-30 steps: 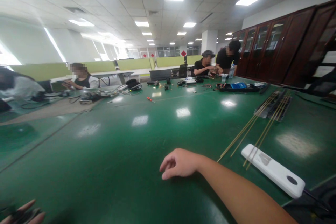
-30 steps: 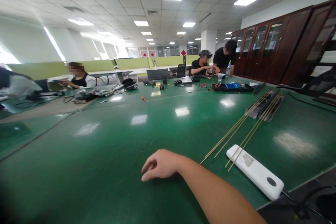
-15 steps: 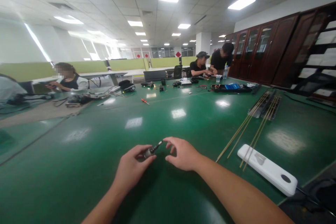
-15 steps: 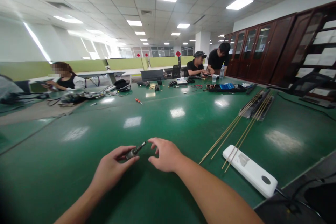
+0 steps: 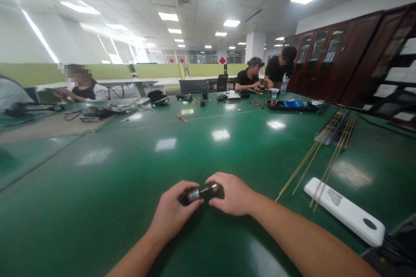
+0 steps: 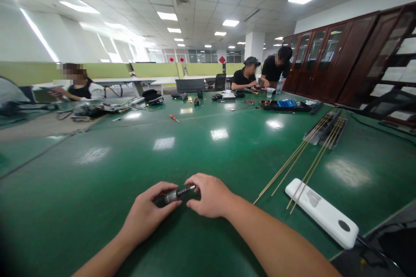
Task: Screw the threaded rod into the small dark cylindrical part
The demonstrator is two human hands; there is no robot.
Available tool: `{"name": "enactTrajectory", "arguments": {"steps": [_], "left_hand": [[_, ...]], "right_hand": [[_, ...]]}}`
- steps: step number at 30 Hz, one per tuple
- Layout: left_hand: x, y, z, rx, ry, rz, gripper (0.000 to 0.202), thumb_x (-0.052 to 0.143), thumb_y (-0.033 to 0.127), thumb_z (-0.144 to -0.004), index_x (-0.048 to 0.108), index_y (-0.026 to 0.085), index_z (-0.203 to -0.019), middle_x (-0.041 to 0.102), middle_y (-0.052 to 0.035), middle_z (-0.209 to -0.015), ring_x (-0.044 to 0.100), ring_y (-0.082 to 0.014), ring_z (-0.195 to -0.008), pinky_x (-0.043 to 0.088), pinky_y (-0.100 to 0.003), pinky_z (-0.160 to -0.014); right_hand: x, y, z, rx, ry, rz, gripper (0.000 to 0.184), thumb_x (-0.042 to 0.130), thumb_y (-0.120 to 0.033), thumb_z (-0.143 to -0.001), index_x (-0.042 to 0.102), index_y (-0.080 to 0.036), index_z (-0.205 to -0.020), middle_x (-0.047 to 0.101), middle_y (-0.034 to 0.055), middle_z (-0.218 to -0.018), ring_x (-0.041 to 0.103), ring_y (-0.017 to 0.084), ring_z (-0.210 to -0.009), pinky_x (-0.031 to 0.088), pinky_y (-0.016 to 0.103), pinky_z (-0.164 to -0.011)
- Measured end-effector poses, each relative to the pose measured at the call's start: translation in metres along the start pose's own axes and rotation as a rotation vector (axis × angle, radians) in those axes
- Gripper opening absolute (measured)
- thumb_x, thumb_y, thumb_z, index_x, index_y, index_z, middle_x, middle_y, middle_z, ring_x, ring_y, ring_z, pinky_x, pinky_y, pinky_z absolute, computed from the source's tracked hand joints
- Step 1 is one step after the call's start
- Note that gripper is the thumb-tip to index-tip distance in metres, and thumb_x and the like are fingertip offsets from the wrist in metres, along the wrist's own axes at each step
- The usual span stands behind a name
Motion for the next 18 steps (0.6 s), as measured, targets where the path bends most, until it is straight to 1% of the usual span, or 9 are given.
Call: {"name": "enactTrajectory", "arguments": {"steps": [4, 9, 13, 18], "left_hand": [[0.0, 0.005, 0.002, 0.047, -0.021, 0.026, 0.021, 0.074, 0.031, -0.078, 0.07, 0.024, -0.097, 0.071, -0.0004, -0.093, 0.066, -0.0185, -0.086, 0.05, -0.029, -0.079], [0.001, 0.01, 0.002, 0.108, -0.037, 0.046, 0.021, 0.073, 0.032, -0.082, 0.071, 0.025, -0.101, 0.071, -0.0007, -0.096, 0.066, -0.0177, -0.089, 0.05, -0.028, -0.081], [0.002, 0.011, 0.002, 0.114, -0.024, 0.044, 0.022, 0.075, 0.032, -0.081, 0.071, 0.026, -0.101, 0.071, -0.0001, -0.096, 0.066, -0.0171, -0.089, 0.05, -0.027, -0.081], [0.002, 0.012, 0.001, 0.116, -0.039, 0.035, 0.021, 0.074, 0.034, -0.082, 0.072, 0.025, -0.101, 0.071, -0.0014, -0.096, 0.067, -0.0176, -0.088, 0.052, -0.028, -0.08]], "right_hand": [[0.0, -0.004, 0.0, -0.01, 0.001, 0.015, 0.033, 0.071, -0.025, -0.078, 0.065, -0.023, -0.11, 0.069, 0.0027, -0.105, 0.065, 0.018, -0.09, 0.048, 0.029, -0.082], [0.0, -0.004, -0.001, -0.008, 0.013, 0.03, 0.025, 0.068, -0.026, -0.08, 0.068, -0.023, -0.105, 0.071, 0.0019, -0.099, 0.065, 0.018, -0.089, 0.047, 0.028, -0.08], [0.001, -0.003, -0.001, -0.005, 0.004, 0.053, 0.021, 0.067, -0.028, -0.081, 0.07, -0.024, -0.102, 0.072, 0.0016, -0.095, 0.065, 0.018, -0.087, 0.046, 0.027, -0.078], [0.002, -0.002, -0.002, -0.02, 0.0, 0.062, 0.017, 0.065, -0.029, -0.084, 0.071, -0.023, -0.099, 0.073, 0.0014, -0.092, 0.065, 0.017, -0.085, 0.045, 0.026, -0.075]]}}
Point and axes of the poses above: each hand's wrist, its own z-axis away from the middle knuckle, its own x-axis out of the palm, y = z × x, the point moved 1 cm from there along -z, towards the middle knuckle
